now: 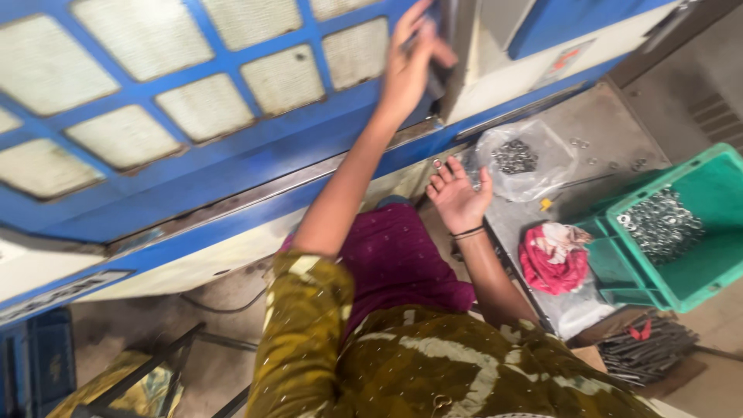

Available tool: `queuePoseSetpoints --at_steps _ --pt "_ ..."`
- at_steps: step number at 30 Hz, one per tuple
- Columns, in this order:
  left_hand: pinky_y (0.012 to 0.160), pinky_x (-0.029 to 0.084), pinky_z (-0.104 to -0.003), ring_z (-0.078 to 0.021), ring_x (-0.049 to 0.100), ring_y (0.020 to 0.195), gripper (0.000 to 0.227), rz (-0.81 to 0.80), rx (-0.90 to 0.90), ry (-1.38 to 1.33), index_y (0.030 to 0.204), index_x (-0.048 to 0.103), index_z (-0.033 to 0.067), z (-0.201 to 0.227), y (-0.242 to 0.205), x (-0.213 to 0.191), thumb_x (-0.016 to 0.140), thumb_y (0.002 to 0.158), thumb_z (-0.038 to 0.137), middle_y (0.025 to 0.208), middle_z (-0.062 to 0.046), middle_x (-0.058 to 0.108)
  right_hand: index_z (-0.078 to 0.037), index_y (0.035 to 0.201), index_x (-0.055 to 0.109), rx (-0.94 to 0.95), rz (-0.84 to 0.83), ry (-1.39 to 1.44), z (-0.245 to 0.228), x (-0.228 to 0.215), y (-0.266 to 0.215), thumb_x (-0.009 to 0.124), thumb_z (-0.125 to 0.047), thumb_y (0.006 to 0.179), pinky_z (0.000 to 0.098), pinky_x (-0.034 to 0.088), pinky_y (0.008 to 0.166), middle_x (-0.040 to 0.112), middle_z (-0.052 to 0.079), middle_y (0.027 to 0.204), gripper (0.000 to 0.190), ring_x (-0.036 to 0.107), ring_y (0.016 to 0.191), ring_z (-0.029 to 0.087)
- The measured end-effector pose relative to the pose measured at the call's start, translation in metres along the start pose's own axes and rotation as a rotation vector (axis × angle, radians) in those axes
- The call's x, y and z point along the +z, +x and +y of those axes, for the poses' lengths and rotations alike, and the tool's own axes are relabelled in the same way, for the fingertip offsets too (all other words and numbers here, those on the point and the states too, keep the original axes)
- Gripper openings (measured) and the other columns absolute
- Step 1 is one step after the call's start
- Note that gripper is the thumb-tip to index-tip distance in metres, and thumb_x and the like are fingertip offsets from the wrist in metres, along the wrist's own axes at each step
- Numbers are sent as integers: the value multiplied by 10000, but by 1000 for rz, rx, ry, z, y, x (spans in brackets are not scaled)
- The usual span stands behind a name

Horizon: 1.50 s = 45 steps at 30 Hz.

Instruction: The person sits on the floor and repeatedly picks small metal rings from a plastic bag, places them onto a cylindrical metal rod, and inserts the rod into a blue machine. They then remove the rod and repeat the process.

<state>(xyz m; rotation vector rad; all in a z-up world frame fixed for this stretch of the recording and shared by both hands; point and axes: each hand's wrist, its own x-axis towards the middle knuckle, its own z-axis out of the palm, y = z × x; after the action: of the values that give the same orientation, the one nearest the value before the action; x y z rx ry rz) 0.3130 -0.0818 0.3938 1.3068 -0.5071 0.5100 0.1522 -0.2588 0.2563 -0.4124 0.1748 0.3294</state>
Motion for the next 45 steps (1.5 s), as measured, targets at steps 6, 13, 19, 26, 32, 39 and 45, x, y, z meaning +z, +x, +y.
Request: queuePoseSetpoints --at_steps 6,13,19,26,32,39,45 --pt "882 457 -344 -156 615 816 601 -80 -134 -58 908 627 4 -14 32 24 398 1101 525 728 -27 643 -50 1183 620 133 -34 -7 35 -7 -24 441 -641 976 428 482 899 677 145 1120 651 632 993 289" --pt "887 409 -304 -168 553 835 757 -18 -41 -33 546 552 23 -20 28 25 411 1084 537 722 -44 543 -49 1164 625 155 7 -42 43 -5 -25 401 -649 959 426 489 879 684 158 1111 673 631 960 288" --pt "935 410 -333 -206 548 935 735 -2 22 -195 555 532 -3 -18 21 15 450 1094 489 794 -94 554 -28 1217 631 88 -55 -11 22 19 -18 400 -633 982 433 491 905 682 152 1144 690 633 990 297" --pt "964 419 -329 -208 542 977 719 18 -30 -182 600 568 -13 1 7 -6 441 1095 492 905 -109 587 -19 1214 624 114 -59 4 38 28 -23 405 -622 990 441 496 913 677 173 1191 680 633 989 305" --pt "988 413 -344 -224 566 1010 723 15 -43 -99 652 640 -7 22 -16 -47 392 1095 508 997 -117 616 -26 1220 613 139 -26 -18 42 26 -21 401 -620 973 442 496 902 679 179 1234 678 630 983 306" --pt "1064 433 -380 -231 591 1127 720 84 -33 -17 718 682 15 60 -48 -109 397 1094 559 945 -84 589 -26 1239 617 130 -40 -4 40 33 -25 423 -626 981 434 486 922 662 175 1262 682 618 1008 293" --pt "1164 321 -433 -222 577 782 687 341 -149 421 732 769 56 128 -81 -163 413 1093 520 732 -79 563 -51 1334 578 192 -149 -106 51 67 -12 437 -642 952 423 467 971 580 183 1461 718 599 1162 305"
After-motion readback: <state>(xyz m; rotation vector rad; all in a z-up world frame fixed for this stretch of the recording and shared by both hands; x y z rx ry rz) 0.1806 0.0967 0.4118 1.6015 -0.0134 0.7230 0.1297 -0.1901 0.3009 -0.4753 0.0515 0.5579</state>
